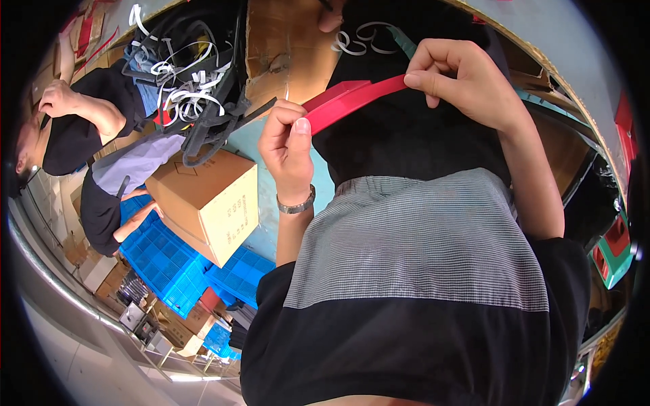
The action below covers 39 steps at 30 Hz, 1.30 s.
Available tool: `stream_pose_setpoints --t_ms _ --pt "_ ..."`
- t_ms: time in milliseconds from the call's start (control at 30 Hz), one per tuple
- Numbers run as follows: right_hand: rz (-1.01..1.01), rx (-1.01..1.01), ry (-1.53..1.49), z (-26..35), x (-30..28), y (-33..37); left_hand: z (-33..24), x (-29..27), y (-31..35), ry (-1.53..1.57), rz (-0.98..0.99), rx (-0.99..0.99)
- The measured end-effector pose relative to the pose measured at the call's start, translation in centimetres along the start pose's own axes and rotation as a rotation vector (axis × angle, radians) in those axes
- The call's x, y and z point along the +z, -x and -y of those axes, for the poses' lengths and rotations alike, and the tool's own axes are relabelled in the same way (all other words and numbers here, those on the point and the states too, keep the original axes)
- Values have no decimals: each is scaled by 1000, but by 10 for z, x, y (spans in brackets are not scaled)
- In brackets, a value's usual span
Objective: The recorder is packaging red ribbons into small red jewelry boxes by inserting them carefully and closing the lids.
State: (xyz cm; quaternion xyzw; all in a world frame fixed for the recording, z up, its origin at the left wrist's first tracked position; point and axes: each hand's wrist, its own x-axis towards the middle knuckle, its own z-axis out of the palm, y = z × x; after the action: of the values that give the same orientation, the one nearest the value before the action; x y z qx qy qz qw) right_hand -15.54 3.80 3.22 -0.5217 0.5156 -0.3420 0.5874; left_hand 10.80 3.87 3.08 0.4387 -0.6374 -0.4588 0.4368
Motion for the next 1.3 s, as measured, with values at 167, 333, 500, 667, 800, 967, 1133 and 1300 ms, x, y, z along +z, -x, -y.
stream_pose_setpoints --t_ms 167,333,500,667,800,967,1133,1300 --pt "7 18 -86 -13 7 0 -1 3 0 -25 -23 6" --pt "30 29 -139 -28 11 -3 2 4 2 91 -31 -19" --pt "-20 56 -72 -17 11 3 5 8 1 87 -66 10" --pt "-144 -39 107 11 5 13 1 10 1 15 -80 -6" --pt "-117 -15 67 3 1 7 0 13 -4 59 -91 40" --pt "-69 10 -19 -9 5 3 2 15 -4 146 -96 21" --pt "-15 23 -97 -16 10 1 5 17 -4 236 -117 1" --pt "63 88 -111 -9 21 -1 14 26 -4 522 -63 -22"
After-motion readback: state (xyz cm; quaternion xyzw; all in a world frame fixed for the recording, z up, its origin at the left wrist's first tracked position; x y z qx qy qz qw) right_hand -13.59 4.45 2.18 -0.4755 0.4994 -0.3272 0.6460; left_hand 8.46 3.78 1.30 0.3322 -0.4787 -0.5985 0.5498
